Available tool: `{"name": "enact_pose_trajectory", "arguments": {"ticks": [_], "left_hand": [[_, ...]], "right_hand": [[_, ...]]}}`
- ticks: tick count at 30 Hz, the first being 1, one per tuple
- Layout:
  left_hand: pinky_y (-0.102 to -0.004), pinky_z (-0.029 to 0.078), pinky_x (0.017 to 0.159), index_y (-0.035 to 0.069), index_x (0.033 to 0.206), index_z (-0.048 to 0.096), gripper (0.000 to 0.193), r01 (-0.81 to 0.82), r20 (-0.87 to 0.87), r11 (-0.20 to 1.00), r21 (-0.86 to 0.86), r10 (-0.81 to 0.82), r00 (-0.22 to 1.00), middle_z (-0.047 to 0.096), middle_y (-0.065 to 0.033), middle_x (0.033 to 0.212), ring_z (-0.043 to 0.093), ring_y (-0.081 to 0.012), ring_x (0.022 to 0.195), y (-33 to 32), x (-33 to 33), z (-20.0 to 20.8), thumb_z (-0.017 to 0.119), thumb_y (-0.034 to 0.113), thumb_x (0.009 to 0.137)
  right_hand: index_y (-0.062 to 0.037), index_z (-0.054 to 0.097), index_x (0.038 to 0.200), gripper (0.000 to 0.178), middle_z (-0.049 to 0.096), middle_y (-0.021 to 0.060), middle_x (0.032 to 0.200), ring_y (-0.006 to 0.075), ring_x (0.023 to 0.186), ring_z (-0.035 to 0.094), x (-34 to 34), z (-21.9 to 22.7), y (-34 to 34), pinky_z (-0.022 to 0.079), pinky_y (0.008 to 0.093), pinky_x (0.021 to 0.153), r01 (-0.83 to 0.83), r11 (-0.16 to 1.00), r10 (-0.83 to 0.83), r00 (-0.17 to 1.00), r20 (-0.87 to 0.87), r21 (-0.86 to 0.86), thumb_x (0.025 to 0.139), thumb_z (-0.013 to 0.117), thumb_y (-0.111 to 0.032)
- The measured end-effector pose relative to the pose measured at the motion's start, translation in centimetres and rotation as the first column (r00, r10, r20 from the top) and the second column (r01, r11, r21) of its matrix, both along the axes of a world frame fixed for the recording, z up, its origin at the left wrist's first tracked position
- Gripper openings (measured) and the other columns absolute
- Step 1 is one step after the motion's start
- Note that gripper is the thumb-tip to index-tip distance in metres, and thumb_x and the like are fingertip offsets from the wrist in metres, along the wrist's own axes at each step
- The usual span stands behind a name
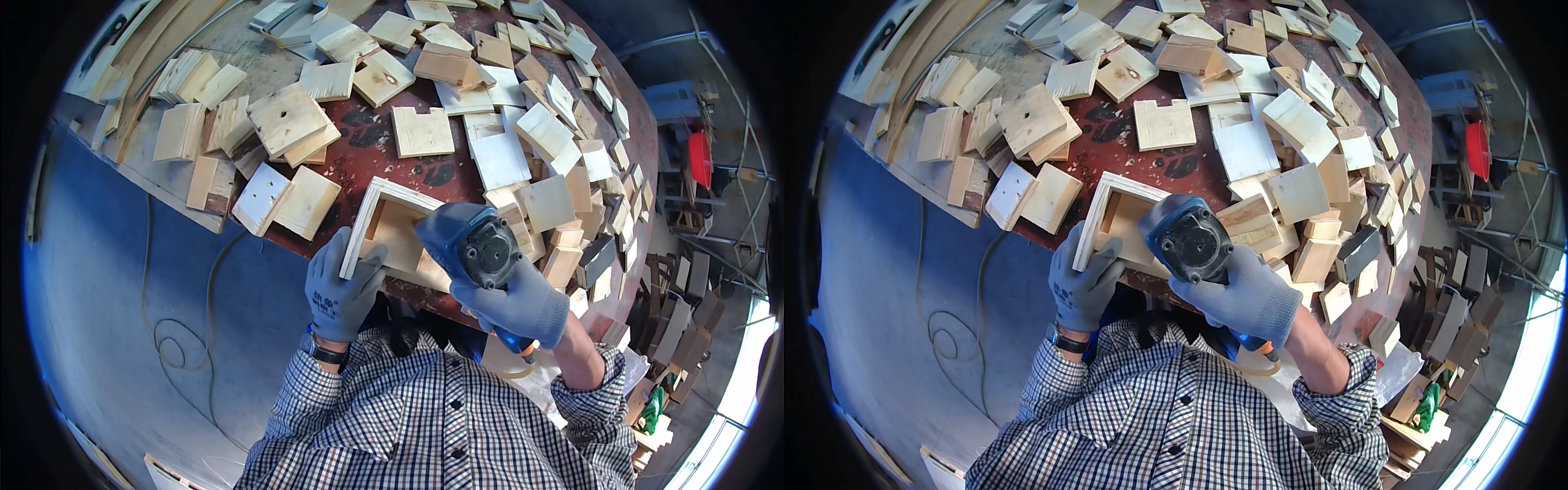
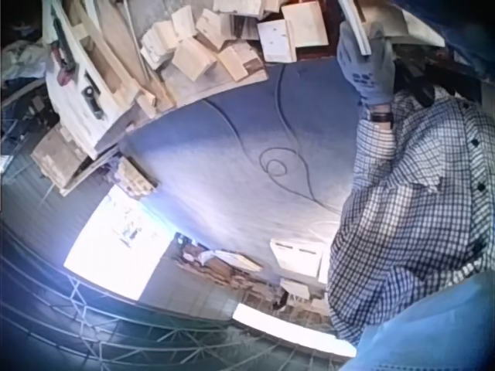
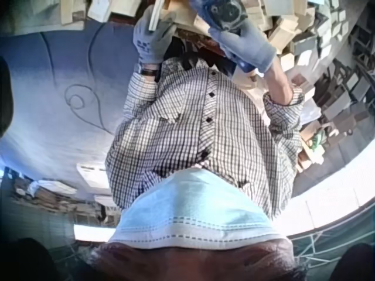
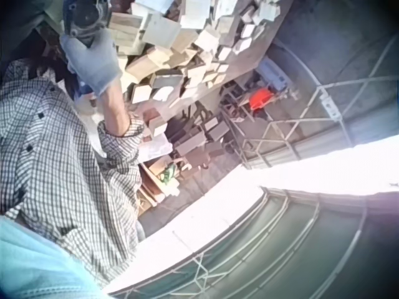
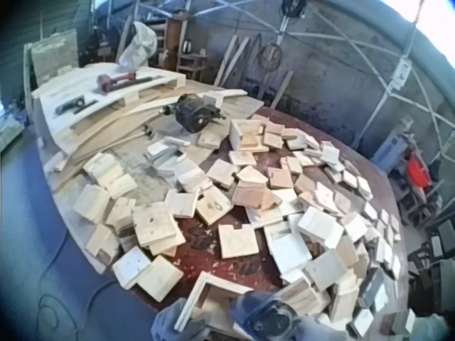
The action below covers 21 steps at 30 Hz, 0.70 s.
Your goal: The person assembles small wooden boxes by hand, fitting pre-cut pieces together and securing them with a nail gun. They repeatedly pick up components, align them, and fasten joints, then place finished boxes aside.
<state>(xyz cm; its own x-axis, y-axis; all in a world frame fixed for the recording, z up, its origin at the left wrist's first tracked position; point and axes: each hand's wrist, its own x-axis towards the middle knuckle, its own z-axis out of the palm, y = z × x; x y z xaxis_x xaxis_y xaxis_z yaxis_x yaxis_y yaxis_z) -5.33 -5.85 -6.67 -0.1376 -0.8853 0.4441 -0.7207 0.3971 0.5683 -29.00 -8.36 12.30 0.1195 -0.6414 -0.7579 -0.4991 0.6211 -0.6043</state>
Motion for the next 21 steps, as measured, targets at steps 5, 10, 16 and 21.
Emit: {"name": "enact_pose_trajectory", "arguments": {"ticks": [5,10,16,21], "left_hand": [[-0.0454,0.057,0.090,0.016,0.103,0.080,0.036,-0.003,0.000,1.000,-0.002,0.003,1.000,0.066,-0.0185,0.138,0.069,-0.0359,0.109,0.0,0.0,-0.2,0.091,0.027,0.070],[-0.0454,0.058,0.089,0.016,0.101,0.077,0.036,0.004,0.016,1.000,-0.016,-0.004,1.000,0.065,-0.0194,0.138,0.070,-0.0360,0.107,-0.1,0.1,0.0,0.091,0.027,0.070],[-0.0452,0.057,0.091,0.018,0.105,0.078,0.039,0.010,0.028,1.000,-0.018,-0.010,1.000,0.065,-0.0195,0.138,0.069,-0.0354,0.109,0.1,0.3,-0.1,0.091,0.027,0.070],[-0.0448,0.057,0.092,0.019,0.108,0.079,0.041,0.027,0.033,1.000,0.001,-0.027,0.999,0.065,-0.0178,0.139,0.069,-0.0345,0.111,0.4,0.0,0.2,0.090,0.025,0.070]], "right_hand": [[-0.0042,0.071,0.103,0.035,0.067,0.0028,0.069,0.0108,0.054,0.063,-0.5,-0.3,-0.6,0.052,0.0269,0.051,-0.005,1.000,0.006,0.998,0.058,-0.006,0.095,0.073,-0.039],[-0.0038,0.071,0.100,0.038,0.066,0.0025,0.065,0.0112,0.055,0.065,0.1,0.2,-1.0,0.054,0.0271,0.052,-0.049,0.999,0.049,0.999,-0.024,0.000,0.093,0.073,-0.042],[-0.0020,0.072,0.101,0.041,0.067,0.0044,0.065,0.0130,0.056,0.067,0.3,0.3,-0.9,0.056,0.0294,0.054,-0.078,0.997,0.078,0.994,-0.081,0.006,0.093,0.071,-0.042],[0.0004,0.071,0.098,0.042,0.069,0.0070,0.068,0.0156,0.057,0.069,0.3,0.0,-0.7,0.057,0.0324,0.057,-0.116,0.993,0.110,0.966,-0.234,-0.010,0.093,0.070,-0.042]]}}
